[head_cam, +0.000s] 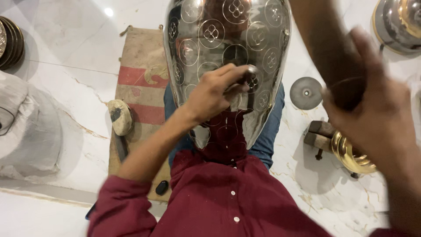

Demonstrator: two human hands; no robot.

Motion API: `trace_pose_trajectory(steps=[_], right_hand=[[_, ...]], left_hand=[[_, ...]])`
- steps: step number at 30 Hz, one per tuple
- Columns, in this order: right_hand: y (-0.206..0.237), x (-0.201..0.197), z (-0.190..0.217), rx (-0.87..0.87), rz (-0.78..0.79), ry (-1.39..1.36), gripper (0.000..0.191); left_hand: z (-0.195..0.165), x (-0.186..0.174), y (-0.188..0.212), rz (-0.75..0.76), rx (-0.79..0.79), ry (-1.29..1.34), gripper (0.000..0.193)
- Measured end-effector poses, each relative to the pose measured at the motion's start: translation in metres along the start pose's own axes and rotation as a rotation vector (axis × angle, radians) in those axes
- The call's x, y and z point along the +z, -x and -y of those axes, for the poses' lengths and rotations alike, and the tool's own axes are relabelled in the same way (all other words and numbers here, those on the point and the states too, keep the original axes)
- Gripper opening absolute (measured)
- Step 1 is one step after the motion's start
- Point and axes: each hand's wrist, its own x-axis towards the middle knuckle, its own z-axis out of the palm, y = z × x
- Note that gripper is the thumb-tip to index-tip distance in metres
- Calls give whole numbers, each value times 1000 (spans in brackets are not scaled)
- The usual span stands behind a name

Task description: The person uses a hammer and a small metal tool to engrave a pattern onto a large silver vase. They repeatedly tap the tool against the vase surface to create decorative indentations.

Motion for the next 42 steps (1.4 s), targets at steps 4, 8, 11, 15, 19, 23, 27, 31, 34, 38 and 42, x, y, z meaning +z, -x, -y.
trace_pose_trajectory(steps=[4, 8, 11, 15, 19, 23, 27, 31, 34, 38, 42], right_hand=[[33, 39, -9, 101, -5, 84, 63], [51, 65, 1, 318, -244, -356, 49], [60, 71, 2, 314, -151, -195, 47], [67, 77, -7, 699, -108, -581, 34], [72, 86, -9, 469, -62, -269, 59], [73, 94, -2, 453, -59, -265, 91], [69, 101, -3, 311, 151, -40, 92], [66, 101, -13, 381, 125, -18, 93], [67, 93, -17, 502, -238, -641, 85], [68, 84, -16, 244, -142, -255, 80], [69, 85, -12, 264, -167, -464, 73]], left_hand=[[7, -10, -21, 157, 165, -27, 41], [6, -15, -31, 304, 202, -30, 40], [4, -16, -35, 377, 175, 16, 39], [6, -18, -37, 318, 283, -12, 38], [8, -19, -31, 341, 146, 9, 38], [6, -17, -20, 269, -48, 105, 40], [5, -17, -17, 289, 45, 71, 54], [9, -19, -22, 379, 101, 2, 54], [12, -20, -23, 376, 151, 11, 56], [11, -19, -21, 462, 90, -23, 51], [9, -19, -21, 401, 195, 30, 50]])
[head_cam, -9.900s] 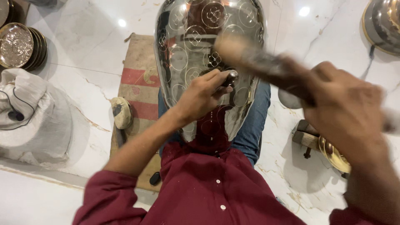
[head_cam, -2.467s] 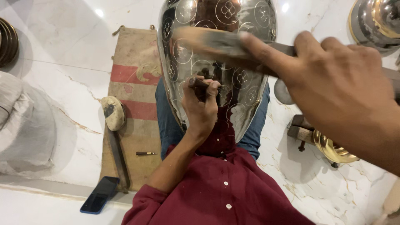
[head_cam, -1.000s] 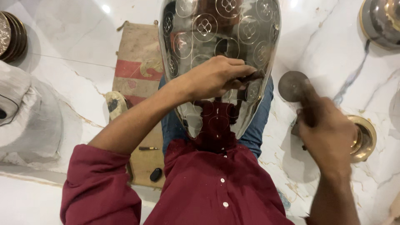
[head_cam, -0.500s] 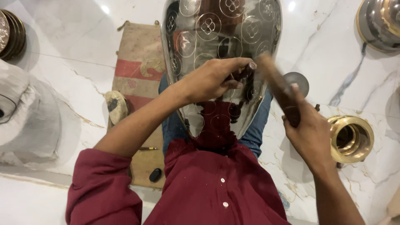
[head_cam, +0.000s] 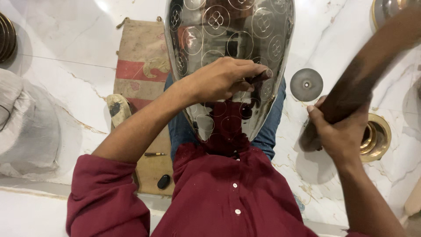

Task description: The person uses a hammer and a small metal tool to engrave a pattern onto a large silver vase. They repeatedly tap the tool against the vase surface to create decorative indentations.

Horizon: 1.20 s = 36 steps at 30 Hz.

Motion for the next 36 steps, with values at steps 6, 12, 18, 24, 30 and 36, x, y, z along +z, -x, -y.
trace_pose_trajectory(steps=[6, 12, 18, 24, 30, 36], right_hand=[[-9, -8, 10, -35, -52, 21, 80], [-55, -42, 68, -243, 317, 501, 63], [-92, -44, 150, -409, 682, 1169, 76], [-100, -33, 203, -878, 468, 1502, 84], [-94, -37, 171, -845, 549, 1308, 76], [-99, -33, 137, -458, 531, 1283, 77]], left_hand=[[2, -1, 8, -34, -56, 12, 48], [-3, 26, 29, -295, -147, 73, 38], [-24, 74, 51, -905, -318, 52, 27], [-30, 104, 46, -1124, -461, 111, 29], [-30, 110, 46, -1129, -367, 24, 31], [-22, 99, 37, -1076, -401, 76, 35]])
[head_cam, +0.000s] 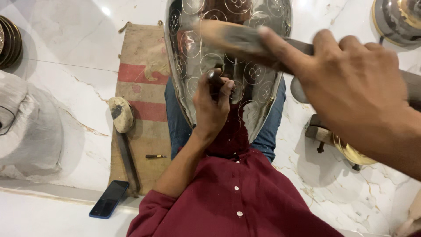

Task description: The person uses a hammer and a small metal tool to engrave a pattern onto a large silver vase. They repeatedly tap the tool against the vase surface to create decorative indentations.

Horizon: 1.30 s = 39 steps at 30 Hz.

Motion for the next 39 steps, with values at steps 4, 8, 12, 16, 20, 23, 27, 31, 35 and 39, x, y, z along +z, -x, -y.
trace_pose_trajectory(steps=[4, 8, 12, 16, 20, 23, 27, 31, 35, 39], right_hand=[[-8, 7, -6, -19, 43, 77, 73], [-10, -2, -10, -154, -267, -315, 73], [-3, -24, -9, -221, -256, -46, 85], [1, -35, -8, -162, -166, -84, 72], [5, -18, -14, -129, -102, -166, 80], [17, 6, -19, -112, -207, -56, 78], [32, 43, -19, 117, -234, -600, 83], [53, 86, -13, 201, -277, -460, 64], [68, 137, 32, 408, -543, -795, 54], [78, 167, 81, 553, -316, -849, 67]], left_hand=[[-6, -1, -3, 5, 57, -6, 31], [-10, 0, -4, 18, 19, 39, 28], [-12, -1, -5, 8, 6, -54, 23], [-16, -3, -8, 49, 87, -23, 15], [-20, -6, -15, 116, 94, -53, 19], [-18, -12, -24, 244, 129, -14, 27], [-12, -17, -44, 463, 216, -52, 34], [-10, -12, -65, 668, 295, -98, 42], [-13, -9, -87, 908, 401, -81, 43], [-20, -1, -106, 1183, 386, -52, 48]])
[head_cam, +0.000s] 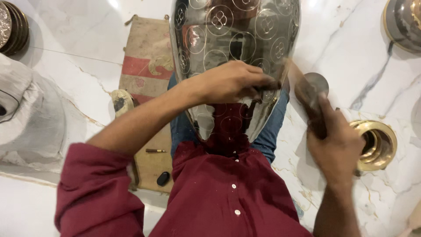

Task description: The person uses a hammer and a small metal tool to engrave a pattern onto a large silver vase. They repeatedly tap the tool against the vase surface to create decorative indentations.

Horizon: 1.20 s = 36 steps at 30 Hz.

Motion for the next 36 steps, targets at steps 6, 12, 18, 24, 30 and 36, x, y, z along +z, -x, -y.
trace_pose_trajectory(steps=[6, 12, 18, 24, 30, 36], right_hand=[[40, 54, 10, -96, -342, -130, 67], [62, 89, 2, 46, -337, -352, 64], [63, 81, 13, -2, -337, -254, 83], [36, 57, 13, 111, 77, -184, 92], [20, 51, -1, 199, -96, -422, 38], [3, 30, 3, -156, -172, -21, 57]], left_hand=[[-2, -7, -15, 191, 47, -77, 51], [-2, -8, -22, 295, 93, -44, 52], [-8, -15, -15, 154, -38, 141, 41], [-10, -27, -3, 75, -302, -1, 54], [0, -29, -5, 66, 52, -107, 53], [3, -26, -4, 100, 53, -109, 50]])
